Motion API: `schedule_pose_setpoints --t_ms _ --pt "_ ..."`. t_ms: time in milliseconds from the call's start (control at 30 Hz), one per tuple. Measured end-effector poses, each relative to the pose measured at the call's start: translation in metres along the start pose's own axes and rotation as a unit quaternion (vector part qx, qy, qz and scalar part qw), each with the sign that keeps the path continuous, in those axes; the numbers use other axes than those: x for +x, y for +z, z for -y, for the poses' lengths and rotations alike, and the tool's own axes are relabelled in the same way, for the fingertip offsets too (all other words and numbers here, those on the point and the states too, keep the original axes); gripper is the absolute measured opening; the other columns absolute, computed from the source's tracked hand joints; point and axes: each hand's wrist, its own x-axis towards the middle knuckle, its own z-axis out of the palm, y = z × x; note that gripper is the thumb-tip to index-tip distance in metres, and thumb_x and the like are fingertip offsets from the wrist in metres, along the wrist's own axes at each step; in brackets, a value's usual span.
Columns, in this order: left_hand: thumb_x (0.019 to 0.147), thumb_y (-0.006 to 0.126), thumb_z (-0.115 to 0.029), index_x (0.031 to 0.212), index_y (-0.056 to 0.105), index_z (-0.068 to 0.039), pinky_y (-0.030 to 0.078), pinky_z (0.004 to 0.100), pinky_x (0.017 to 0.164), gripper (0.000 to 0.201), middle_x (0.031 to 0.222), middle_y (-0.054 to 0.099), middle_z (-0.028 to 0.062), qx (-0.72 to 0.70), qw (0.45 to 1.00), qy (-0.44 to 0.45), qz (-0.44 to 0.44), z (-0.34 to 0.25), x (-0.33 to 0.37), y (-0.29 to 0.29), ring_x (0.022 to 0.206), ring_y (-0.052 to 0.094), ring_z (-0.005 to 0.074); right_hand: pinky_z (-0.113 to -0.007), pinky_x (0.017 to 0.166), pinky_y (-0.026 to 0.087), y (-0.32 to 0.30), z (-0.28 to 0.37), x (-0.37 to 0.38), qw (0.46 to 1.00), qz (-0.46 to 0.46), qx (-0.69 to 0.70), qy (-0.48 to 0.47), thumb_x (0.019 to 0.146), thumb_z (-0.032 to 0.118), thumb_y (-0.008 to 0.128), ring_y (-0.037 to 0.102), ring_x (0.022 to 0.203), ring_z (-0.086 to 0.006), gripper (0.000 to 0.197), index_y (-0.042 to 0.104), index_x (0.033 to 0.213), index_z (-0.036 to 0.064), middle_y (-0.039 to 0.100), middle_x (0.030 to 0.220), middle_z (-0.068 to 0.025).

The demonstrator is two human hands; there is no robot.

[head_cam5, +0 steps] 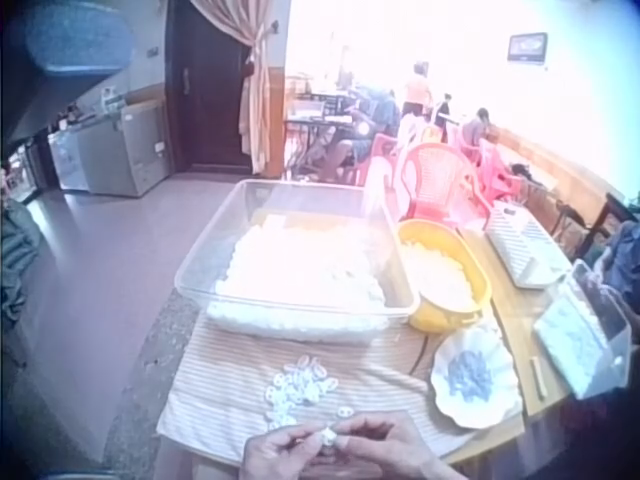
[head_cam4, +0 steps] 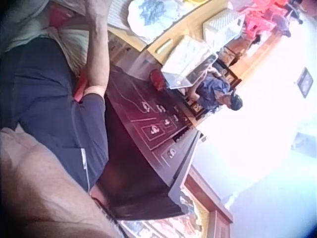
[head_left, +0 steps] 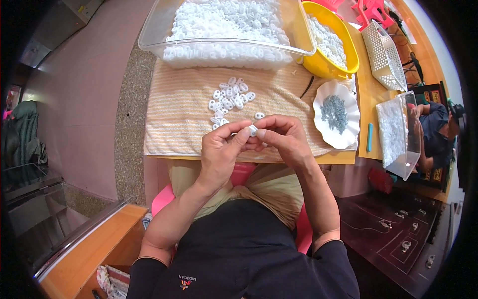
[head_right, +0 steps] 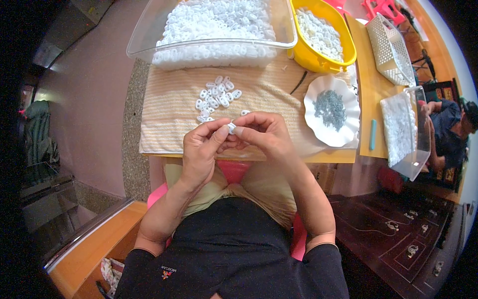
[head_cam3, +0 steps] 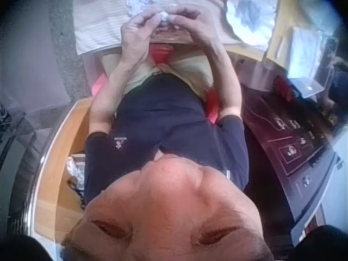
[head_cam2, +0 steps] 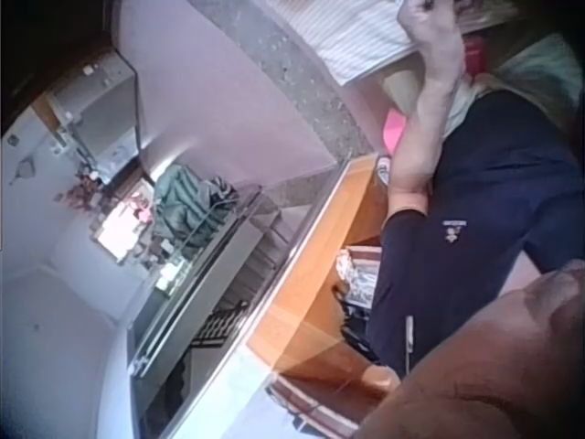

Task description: Manually fitting small white plastic components together at a workstation.

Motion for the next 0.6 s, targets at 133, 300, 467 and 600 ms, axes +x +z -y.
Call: schedule_pose_setpoints --t_ms 133,300,467,600 --pt "0.094 0.057 -0.008 0.112 0.059 0.007 0.058 0.0300 0.076 0.024 0.092 0.068 0.0142 0.046 0.999 0.019 0.020 0.0010 0.0010 -0.0017 0.082 0.069 0.0200 -0.025 0.067 0.054 -0.0012 -0.0012 0.0010 0.999 0.014 -0.028 -0.010 0.088 0.007 0.066 0.065 0.074 -0.0120 0.015 0.065 0.098 -0.0042 0.068 0.084 -0.0083" --pt "0.093 0.059 -0.007 0.108 0.060 0.007 0.057 0.0278 0.076 0.021 0.092 0.068 0.0126 0.089 0.995 0.038 0.028 0.0013 0.0009 -0.0025 0.083 0.068 0.0170 -0.025 0.068 0.054 -0.0043 0.0006 0.0007 0.994 0.011 -0.112 -0.016 0.087 0.005 0.067 0.065 0.075 -0.0121 0.015 0.064 0.097 -0.0052 0.067 0.082 -0.0079" --pt "0.093 0.060 -0.008 0.107 0.061 0.006 0.055 0.0249 0.075 0.020 0.090 0.068 0.0104 0.131 0.990 0.035 0.030 -0.0010 -0.0012 -0.0015 0.082 0.067 0.0138 -0.026 0.072 0.056 0.0006 0.0079 -0.0011 0.995 0.031 -0.098 -0.022 0.087 0.003 0.066 0.066 0.078 -0.0141 0.013 0.064 0.096 -0.0063 0.067 0.084 -0.0087" --pt "0.093 0.060 -0.008 0.106 0.062 0.006 0.054 0.0241 0.073 0.019 0.090 0.068 0.0095 0.136 0.989 0.056 0.018 0.0005 -0.0021 0.0004 0.081 0.066 0.0126 -0.027 0.073 0.056 -0.0006 0.0043 -0.0006 0.995 0.029 -0.089 -0.026 0.088 0.003 0.065 0.067 0.079 -0.0150 0.012 0.063 0.095 -0.0066 0.067 0.086 -0.0095"
